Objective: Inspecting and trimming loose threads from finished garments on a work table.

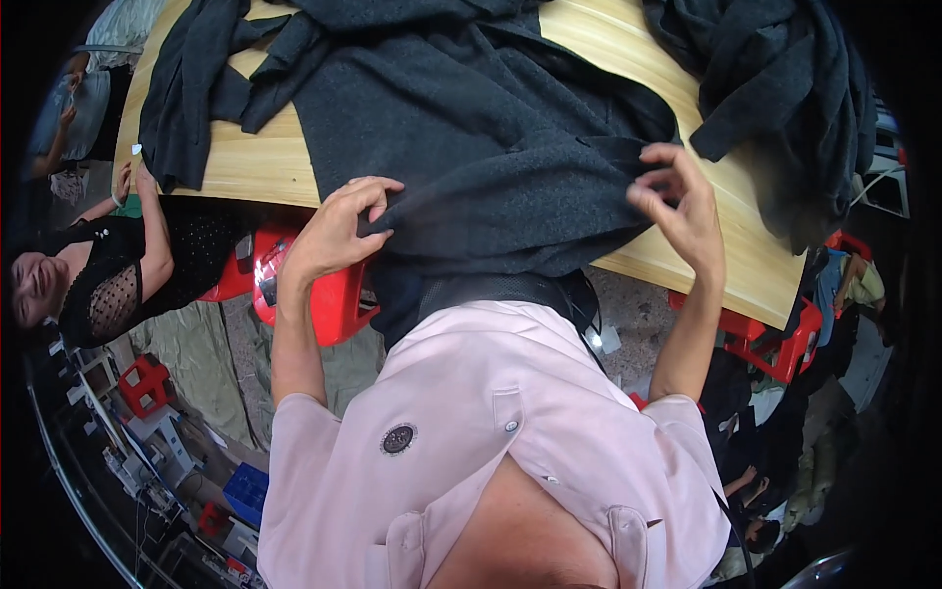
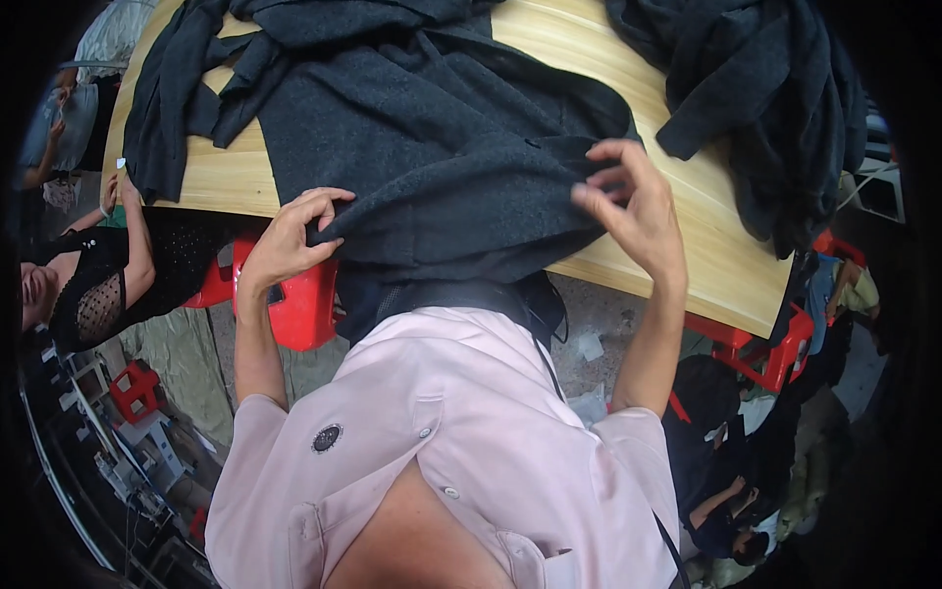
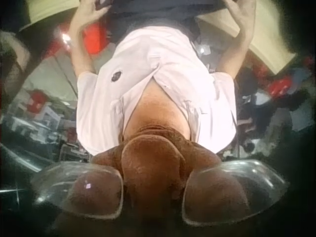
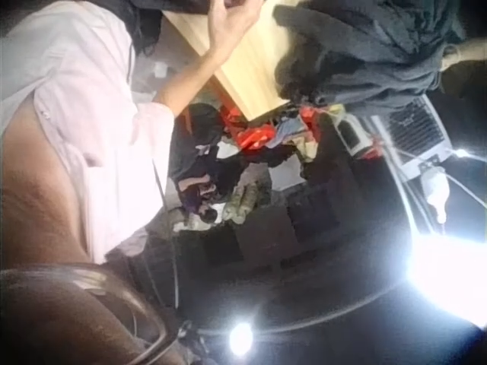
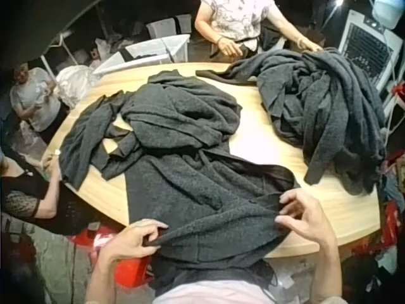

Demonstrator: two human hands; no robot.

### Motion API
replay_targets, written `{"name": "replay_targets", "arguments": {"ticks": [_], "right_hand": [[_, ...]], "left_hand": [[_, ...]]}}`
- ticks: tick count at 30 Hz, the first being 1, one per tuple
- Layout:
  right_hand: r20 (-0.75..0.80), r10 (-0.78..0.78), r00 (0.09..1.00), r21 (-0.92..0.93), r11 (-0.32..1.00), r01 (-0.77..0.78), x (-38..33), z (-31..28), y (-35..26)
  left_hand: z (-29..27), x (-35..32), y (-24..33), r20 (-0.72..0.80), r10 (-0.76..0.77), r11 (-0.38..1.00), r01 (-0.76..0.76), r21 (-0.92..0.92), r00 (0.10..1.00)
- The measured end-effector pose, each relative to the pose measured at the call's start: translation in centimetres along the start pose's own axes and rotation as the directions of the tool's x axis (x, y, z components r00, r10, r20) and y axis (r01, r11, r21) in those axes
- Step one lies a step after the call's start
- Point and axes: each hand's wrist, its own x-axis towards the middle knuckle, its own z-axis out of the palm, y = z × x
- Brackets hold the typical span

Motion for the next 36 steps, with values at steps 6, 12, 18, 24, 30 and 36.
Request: {"name": "replay_targets", "arguments": {"ticks": [6,12,18,24,30,36], "right_hand": [[0.032,-0.216,0.976,-0.623,0.759,0.188,2.5,5.0,0.9],[-0.074,-0.366,0.928,-0.676,0.702,0.223,2.5,4.4,1.2],[-0.129,-0.368,0.921,-0.56,0.793,0.239,1.1,1.9,1.7],[-0.163,-0.243,0.956,-0.456,0.878,0.146,1.0,-2.1,1.7],[-0.023,0.064,0.998,-0.71,0.702,-0.062,3.5,-2.1,-0.2],[-0.13,-0.365,0.922,-0.699,0.693,0.176,12.0,3.5,-1.2]], "left_hand": [[4.5,-2.0,1.0,-0.069,0.123,0.962,-0.102,0.252,0.99],[7.4,-2.5,-0.2,-0.3,0.074,0.99,-0.034,0.135,0.951],[7.4,-1.4,1.4,-0.375,-0.224,0.949,0.289,0.127,0.899],[3.9,0.1,0.1,-0.444,-0.108,0.982,0.026,-0.185,0.89],[3.1,4.6,-1.2,-0.491,0.044,0.938,0.133,0.319,0.87],[3.2,4.8,-2.5,-0.458,0.103,0.885,0.129,0.447,0.883]]}}
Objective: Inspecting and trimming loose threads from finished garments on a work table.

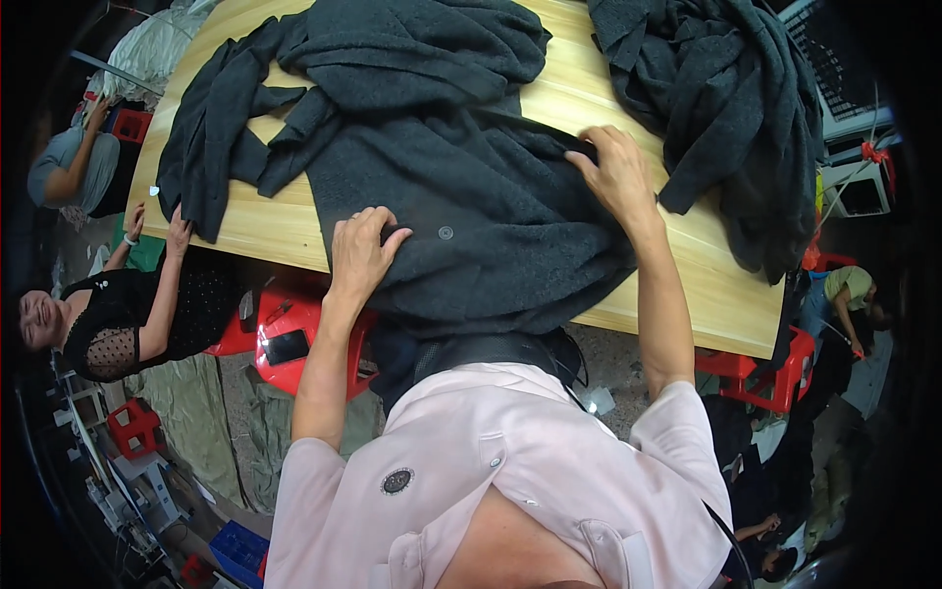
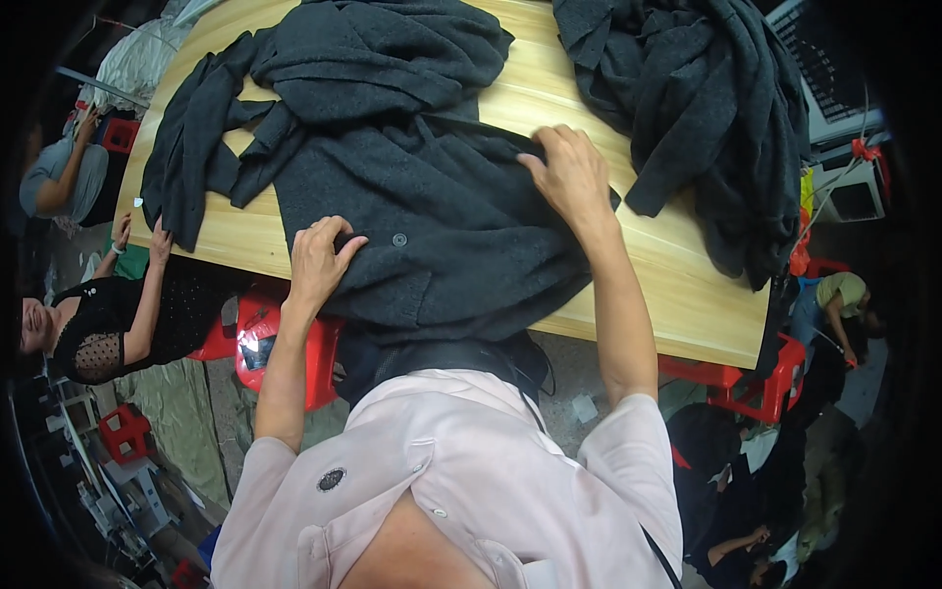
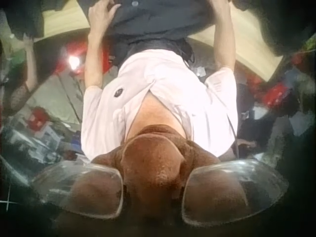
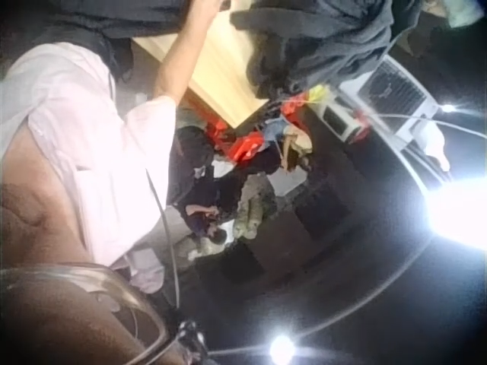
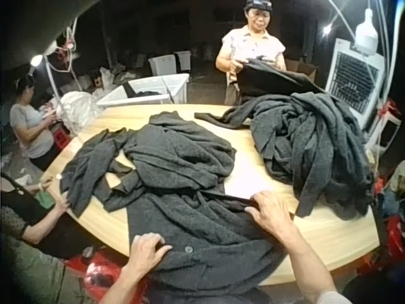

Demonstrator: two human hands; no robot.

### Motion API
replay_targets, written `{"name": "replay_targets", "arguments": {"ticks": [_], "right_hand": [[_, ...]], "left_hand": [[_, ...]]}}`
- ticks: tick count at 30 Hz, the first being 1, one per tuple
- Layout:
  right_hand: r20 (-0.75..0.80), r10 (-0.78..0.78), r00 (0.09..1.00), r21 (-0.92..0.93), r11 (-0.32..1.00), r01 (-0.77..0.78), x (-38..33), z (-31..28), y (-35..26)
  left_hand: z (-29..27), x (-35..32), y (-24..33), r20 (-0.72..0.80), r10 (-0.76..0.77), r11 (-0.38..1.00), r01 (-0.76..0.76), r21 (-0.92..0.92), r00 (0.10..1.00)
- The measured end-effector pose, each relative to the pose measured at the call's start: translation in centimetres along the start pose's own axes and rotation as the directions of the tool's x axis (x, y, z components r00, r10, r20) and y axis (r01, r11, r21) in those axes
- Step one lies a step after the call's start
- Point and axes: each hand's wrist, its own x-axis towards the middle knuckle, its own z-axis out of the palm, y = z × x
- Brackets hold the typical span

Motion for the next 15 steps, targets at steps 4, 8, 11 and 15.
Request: {"name": "replay_targets", "arguments": {"ticks": [4,8,11,15], "right_hand": [[0.01,-0.145,0.989,-0.073,0.987,0.146,5.3,7.5,-0.4],[-0.047,-0.312,0.949,-0.111,0.946,0.306,5.6,10.6,-0.7],[-0.223,-0.397,0.89,-0.094,0.918,0.386,3.8,4.6,-2.7],[-0.381,-0.414,0.826,-0.085,0.906,0.415,-1.8,-1.5,-1.1]], "left_hand": [[-0.7,4.5,1.7,-0.081,-0.054,0.984,0.039,-0.176,0.995],[1.4,12.7,-0.6,-0.197,0.135,0.99,-0.127,0.052,0.971],[3.3,17.7,-4.7,-0.229,0.094,0.994,-0.079,0.072,0.969],[4.2,22.9,-9.0,-0.345,0.088,0.995,-0.064,0.08,0.934]]}}
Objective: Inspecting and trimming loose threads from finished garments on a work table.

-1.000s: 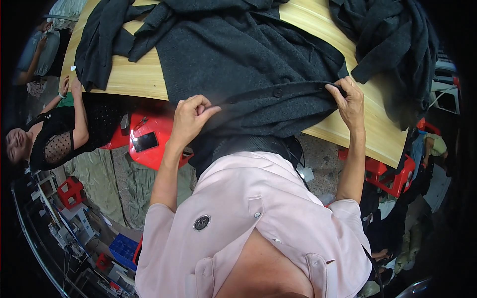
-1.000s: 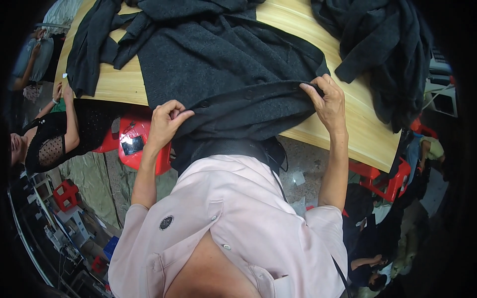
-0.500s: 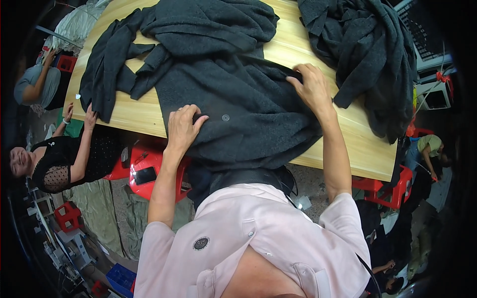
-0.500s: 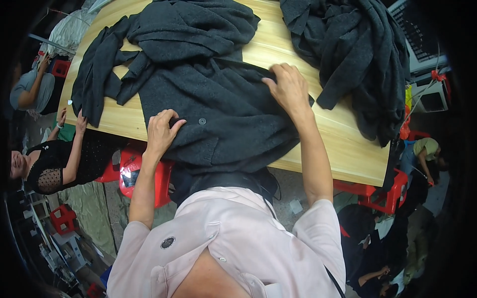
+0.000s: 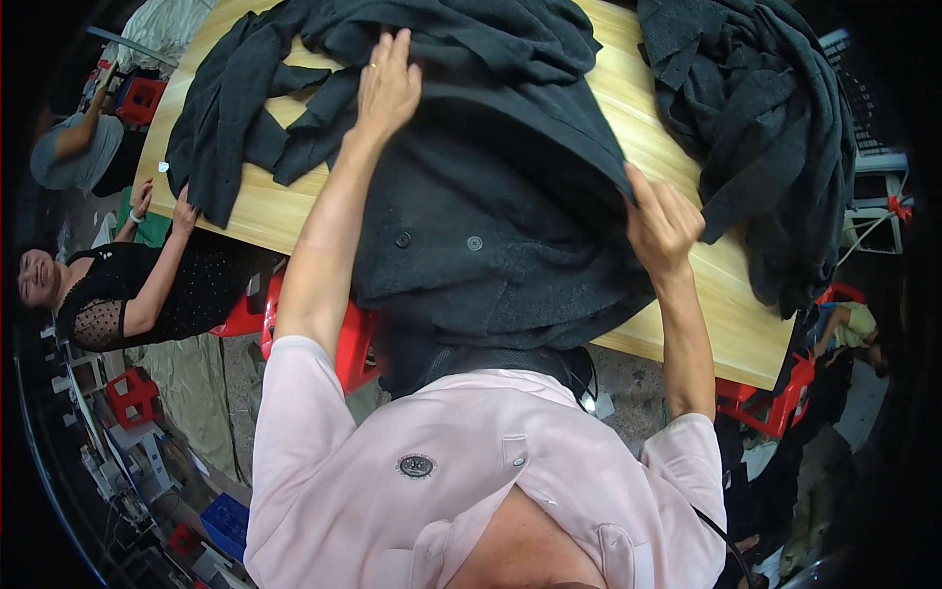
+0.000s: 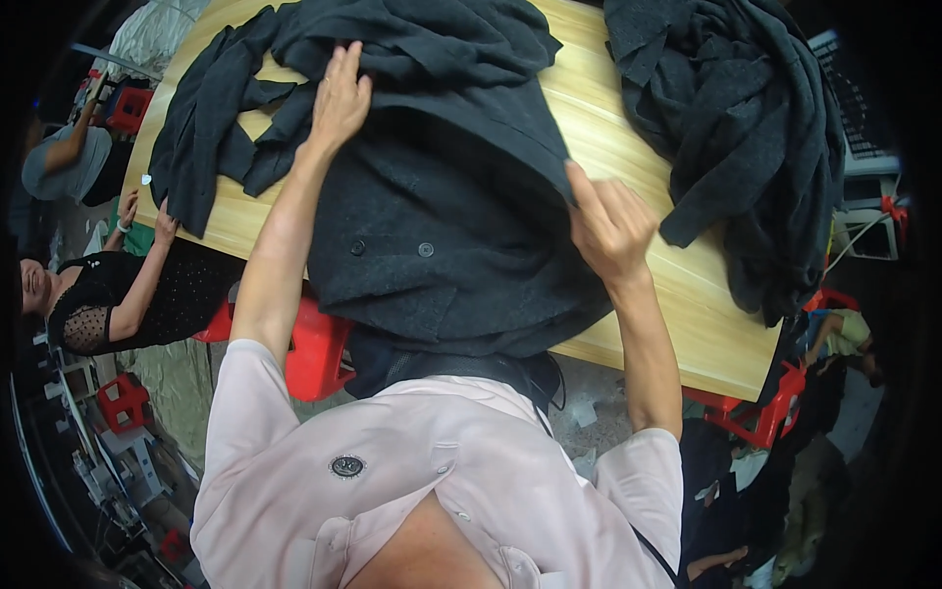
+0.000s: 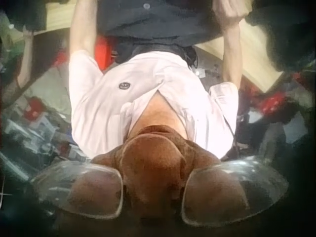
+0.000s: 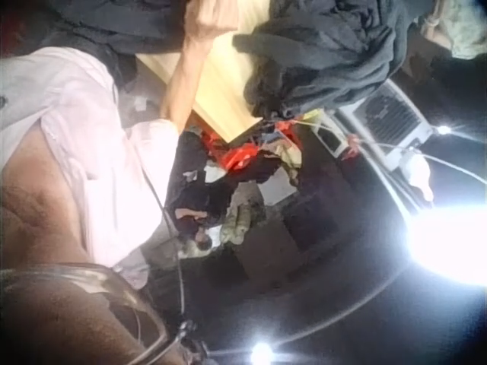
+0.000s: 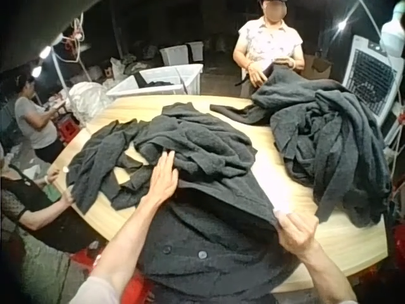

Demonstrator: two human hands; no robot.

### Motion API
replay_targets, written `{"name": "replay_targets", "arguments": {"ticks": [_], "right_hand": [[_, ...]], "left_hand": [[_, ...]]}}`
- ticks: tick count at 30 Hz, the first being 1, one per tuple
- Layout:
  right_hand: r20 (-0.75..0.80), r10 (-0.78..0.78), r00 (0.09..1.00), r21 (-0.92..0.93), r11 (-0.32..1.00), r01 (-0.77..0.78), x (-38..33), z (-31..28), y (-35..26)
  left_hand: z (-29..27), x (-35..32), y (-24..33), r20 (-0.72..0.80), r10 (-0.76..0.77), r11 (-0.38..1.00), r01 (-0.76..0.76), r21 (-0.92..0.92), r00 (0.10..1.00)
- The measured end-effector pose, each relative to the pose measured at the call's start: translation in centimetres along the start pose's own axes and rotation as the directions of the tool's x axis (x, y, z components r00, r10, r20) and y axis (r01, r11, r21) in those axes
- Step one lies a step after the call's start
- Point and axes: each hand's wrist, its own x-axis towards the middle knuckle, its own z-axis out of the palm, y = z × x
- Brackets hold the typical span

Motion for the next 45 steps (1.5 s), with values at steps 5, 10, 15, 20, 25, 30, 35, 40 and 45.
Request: {"name": "replay_targets", "arguments": {"ticks": [5,10,15,20,25,30,35,40,45], "right_hand": [[-0.089,0.336,0.938,0.105,0.939,-0.327,-6.2,-1.8,1.5],[-0.106,0.555,0.825,0.256,0.817,-0.517,-6.8,1.0,1.3],[-0.188,0.723,0.665,0.351,0.681,-0.642,-4.2,2.0,3.3],[-0.277,0.731,0.624,0.338,0.682,-0.649,-3.0,2.7,6.5],[-0.216,0.859,0.464,0.26,0.508,-0.821,-4.0,6.3,17.0],[0.067,0.876,0.478,-0.207,0.481,-0.852,-6.8,8.4,19.5],[0.056,0.431,0.901,-0.065,0.902,-0.427,-0.4,4.5,2.4],[0.447,0.068,0.892,0.475,0.827,-0.301,2.0,7.4,-16.6],[0.521,-0.02,0.854,0.364,0.91,-0.2,3.2,15.0,-24.9]], "left_hand": [[-0.8,0.5,0.0,-0.146,-0.082,0.989,0.063,-0.133,0.986],[-4.1,-7.1,10.6,-0.058,0.157,0.907,-0.167,-0.387,0.986],[-3.8,-11.5,9.5,0.104,0.073,0.993,-0.063,-0.101,0.992],[-5.0,-10.1,4.2,-0.014,-0.081,0.994,0.081,0.067,0.997],[-10.9,-9.6,3.4,-0.211,0.077,0.997,-0.068,0.048,0.975],[-11.6,-16.6,3.5,0.18,0.118,0.991,-0.129,0.048,0.977],[-11.6,-21.3,2.3,-0.068,-0.052,0.991,0.06,0.117,0.996],[-10.3,-18.9,0.7,-0.182,-0.162,0.982,0.141,-0.124,0.97],[-12.0,-19.0,-2.5,-0.108,-0.219,0.963,0.197,-0.186,0.97]]}}
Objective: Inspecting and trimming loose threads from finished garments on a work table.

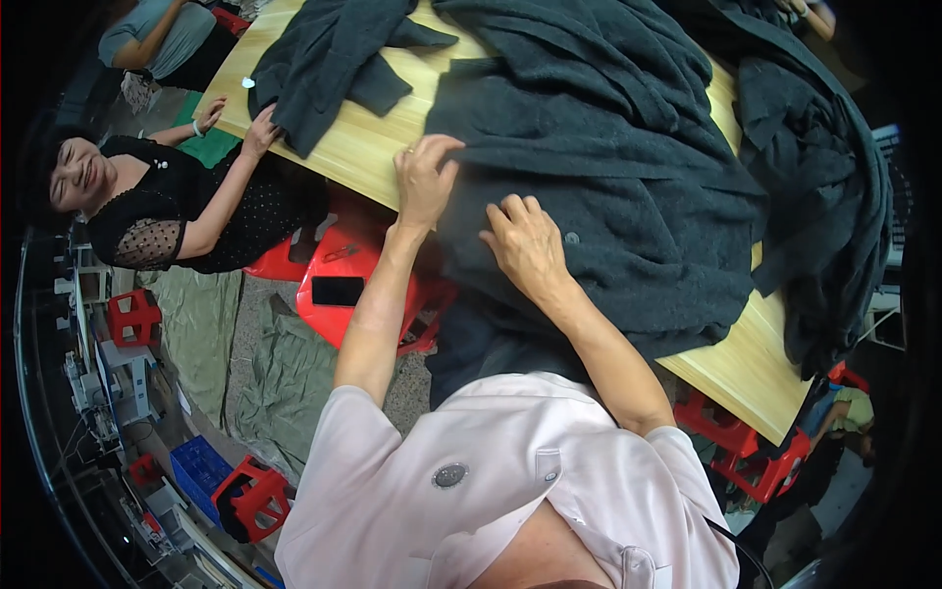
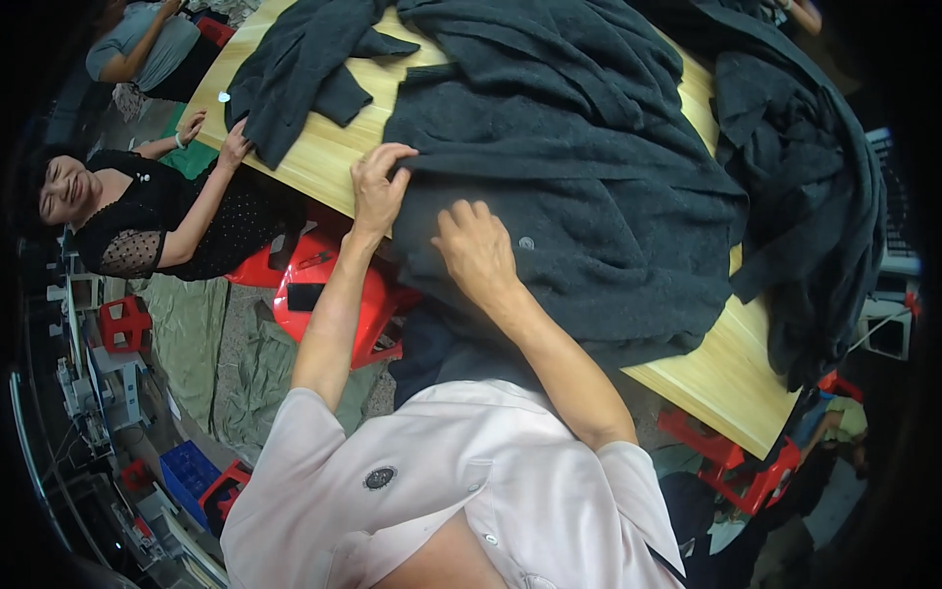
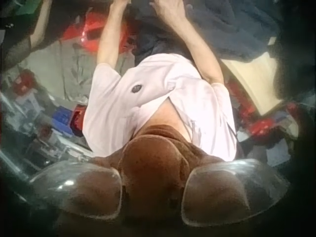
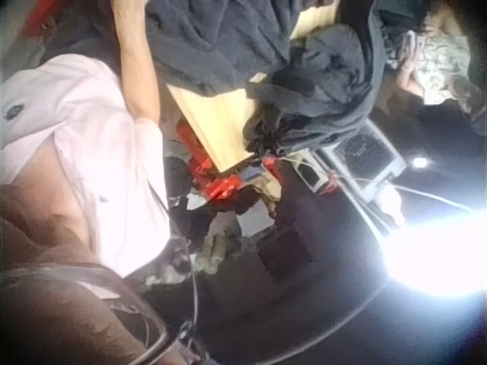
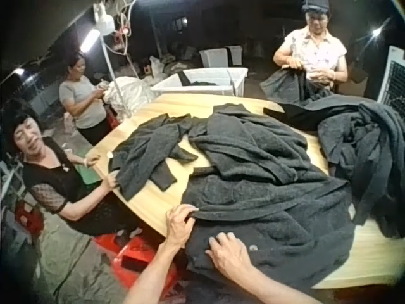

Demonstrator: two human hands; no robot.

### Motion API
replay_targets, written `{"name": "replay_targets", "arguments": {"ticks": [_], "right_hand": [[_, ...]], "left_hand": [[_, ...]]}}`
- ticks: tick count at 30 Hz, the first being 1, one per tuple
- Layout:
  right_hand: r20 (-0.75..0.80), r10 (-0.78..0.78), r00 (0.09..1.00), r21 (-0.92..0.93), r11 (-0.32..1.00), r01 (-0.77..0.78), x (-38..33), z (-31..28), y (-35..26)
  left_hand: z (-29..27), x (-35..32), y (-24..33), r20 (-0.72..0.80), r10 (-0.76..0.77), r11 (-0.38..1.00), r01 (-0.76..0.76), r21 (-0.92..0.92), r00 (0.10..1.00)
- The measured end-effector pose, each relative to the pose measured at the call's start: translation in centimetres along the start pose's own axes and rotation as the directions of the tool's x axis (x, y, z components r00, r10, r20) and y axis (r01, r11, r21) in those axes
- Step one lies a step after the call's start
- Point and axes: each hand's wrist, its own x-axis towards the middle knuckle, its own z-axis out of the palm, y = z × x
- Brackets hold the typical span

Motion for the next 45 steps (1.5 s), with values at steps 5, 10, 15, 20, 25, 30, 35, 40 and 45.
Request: {"name": "replay_targets", "arguments": {"ticks": [5,10,15,20,25,30,35,40,45], "right_hand": [[-0.108,0.045,0.993,-0.013,0.999,-0.046,-1.6,-0.8,0.3],[-0.014,-0.158,0.987,-0.002,0.988,0.158,-0.4,1.1,0.1],[0.026,-0.332,0.943,0.074,0.941,0.33,2.5,1.2,-0.6],[0.0,-0.048,0.999,0.028,0.998,0.048,-0.4,-1.5,-0.1],[-0.073,-0.081,0.994,0.016,0.997,0.082,-1.8,-0.1,0.5],[-0.214,-0.308,0.927,0.004,0.949,0.316,-0.4,-1.3,-1.8],[-0.142,-0.411,0.901,-0.049,0.912,0.408,0.3,3.4,-0.3],[-0.215,-0.313,0.925,0.022,0.946,0.325,0.2,3.5,-0.4],[-0.278,-0.362,0.89,-0.023,0.929,0.37,1.1,3.5,-0.9]], "left_hand": [[-0.2,-2.1,-1.2,0.012,-0.06,0.988,0.061,-0.139,0.998],[0.3,-2.9,0.7,-0.064,-0.211,0.923,0.178,-0.341,0.975],[-3.9,-1.9,0.3,0.204,-0.228,0.762,0.305,-0.572,0.952],[-5.0,-3.3,-4.4,0.199,-0.05,0.957,0.104,-0.27,0.979],[-4.1,-3.2,-2.3,0.224,-0.085,0.965,0.137,-0.226,0.971],[-6.2,-3.4,0.6,0.114,-0.037,0.917,0.078,-0.391,0.993],[-5.0,-3.2,1.3,0.179,0.028,0.909,0.05,-0.415,0.983],[-3.7,-5.7,-0.8,0.189,0.055,0.979,-0.015,-0.206,0.98],[-4.3,-5.6,0.2,0.193,-0.006,0.958,0.061,-0.28,0.981]]}}
